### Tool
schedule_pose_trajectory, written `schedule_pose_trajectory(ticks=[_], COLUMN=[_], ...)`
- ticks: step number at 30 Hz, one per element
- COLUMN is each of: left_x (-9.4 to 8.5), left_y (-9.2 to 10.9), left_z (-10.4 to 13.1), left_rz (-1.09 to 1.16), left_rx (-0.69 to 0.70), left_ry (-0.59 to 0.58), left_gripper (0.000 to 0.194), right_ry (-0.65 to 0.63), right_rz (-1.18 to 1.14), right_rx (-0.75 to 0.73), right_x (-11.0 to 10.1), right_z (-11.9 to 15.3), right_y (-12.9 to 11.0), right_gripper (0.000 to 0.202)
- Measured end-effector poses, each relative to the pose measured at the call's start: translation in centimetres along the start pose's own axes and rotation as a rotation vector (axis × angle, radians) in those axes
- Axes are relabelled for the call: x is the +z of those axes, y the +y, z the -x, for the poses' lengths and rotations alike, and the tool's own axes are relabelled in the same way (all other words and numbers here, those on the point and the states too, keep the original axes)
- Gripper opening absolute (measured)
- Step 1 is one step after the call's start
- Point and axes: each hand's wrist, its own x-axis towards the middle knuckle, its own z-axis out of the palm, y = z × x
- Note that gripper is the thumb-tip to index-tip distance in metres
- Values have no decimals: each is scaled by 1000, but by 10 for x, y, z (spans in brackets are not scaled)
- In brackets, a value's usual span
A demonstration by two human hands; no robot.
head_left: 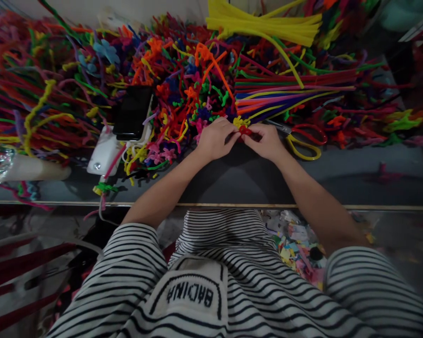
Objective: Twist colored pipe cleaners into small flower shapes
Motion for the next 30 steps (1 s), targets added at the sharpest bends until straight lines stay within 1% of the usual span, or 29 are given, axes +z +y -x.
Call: schedule_pose_trajectory(ticks=[3,5,6,9,11,14,17,22,27,30], left_x=[4,6,8,12,13,13,11,6,-4,-6], left_y=[7,8,7,1,-2,-5,-6,-5,-4,-6], left_z=[-1,-2,-3,-4,-4,-5,-6,-8,-13,-16], left_rz=[104,248,338,589,695,790,845,889,900,942], left_rx=[-214,-334,-369,-397,-404,-442,-481,-529,-631,-706], left_ry=[-4,-21,-22,-2,4,-14,-45,-84,-213,-264], left_gripper=[27,23,23,32,42,55,62,56,38,30], right_ry=[51,74,84,67,30,-12,-37,-64,-69,-81], right_rz=[182,209,190,38,-96,-260,-338,-370,-378,-401], right_rx=[-62,-51,-32,61,130,191,211,207,192,187], right_x=[3,5,5,5,4,4,3,3,5,6], right_z=[1,1,0,-1,-3,-4,-5,-6,-7,-7], right_y=[-2,-2,-1,6,9,9,6,7,4,-2], right_gripper=[23,23,22,18,24,33,39,39,42,46])
